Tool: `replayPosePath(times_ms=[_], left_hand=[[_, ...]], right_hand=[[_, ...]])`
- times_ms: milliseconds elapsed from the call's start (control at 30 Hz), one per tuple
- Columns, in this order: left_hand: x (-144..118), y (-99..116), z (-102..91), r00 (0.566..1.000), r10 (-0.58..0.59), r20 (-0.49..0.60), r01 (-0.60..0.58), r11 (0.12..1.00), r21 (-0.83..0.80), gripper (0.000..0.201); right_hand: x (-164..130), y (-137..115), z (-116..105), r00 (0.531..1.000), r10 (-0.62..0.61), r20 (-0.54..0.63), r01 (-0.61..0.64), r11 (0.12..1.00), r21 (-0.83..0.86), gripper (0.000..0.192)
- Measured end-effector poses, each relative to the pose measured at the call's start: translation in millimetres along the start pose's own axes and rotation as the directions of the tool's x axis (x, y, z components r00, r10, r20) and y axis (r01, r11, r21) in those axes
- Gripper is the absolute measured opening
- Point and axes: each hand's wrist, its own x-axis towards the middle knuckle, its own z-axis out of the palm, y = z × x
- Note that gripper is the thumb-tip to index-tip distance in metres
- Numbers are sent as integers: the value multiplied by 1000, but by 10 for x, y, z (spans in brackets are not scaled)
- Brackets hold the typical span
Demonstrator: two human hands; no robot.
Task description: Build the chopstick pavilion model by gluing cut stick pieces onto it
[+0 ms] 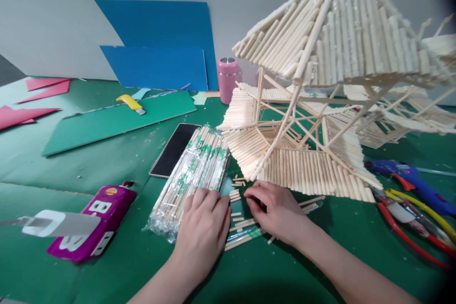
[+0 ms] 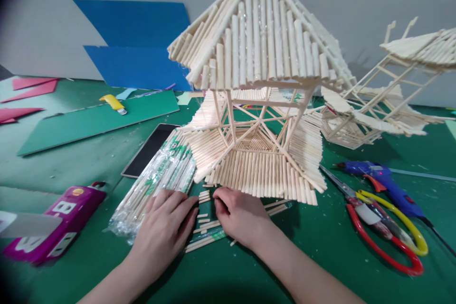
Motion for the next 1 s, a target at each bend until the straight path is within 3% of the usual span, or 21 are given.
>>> replayPosePath(times_ms=[367,600,833,1000], left_hand=[[-9,-25,-11,1000,20,1,-20,997,-80,23],[126,-22,-197,995,75,-68,-77,997,-25,21],[490,-47,-267,969,225,103,-238,961,139,21],[611,-99,-181,962,243,126,-261,952,160,20]], right_hand=[[-2,45,-4,1000,6,-8,-6,1000,-5,19],[-12,52,9,1000,-14,-27,14,1000,3,20],[-6,91,38,997,-37,-64,38,999,14,22],[-1,114,47,995,-51,-82,52,998,18,22]])
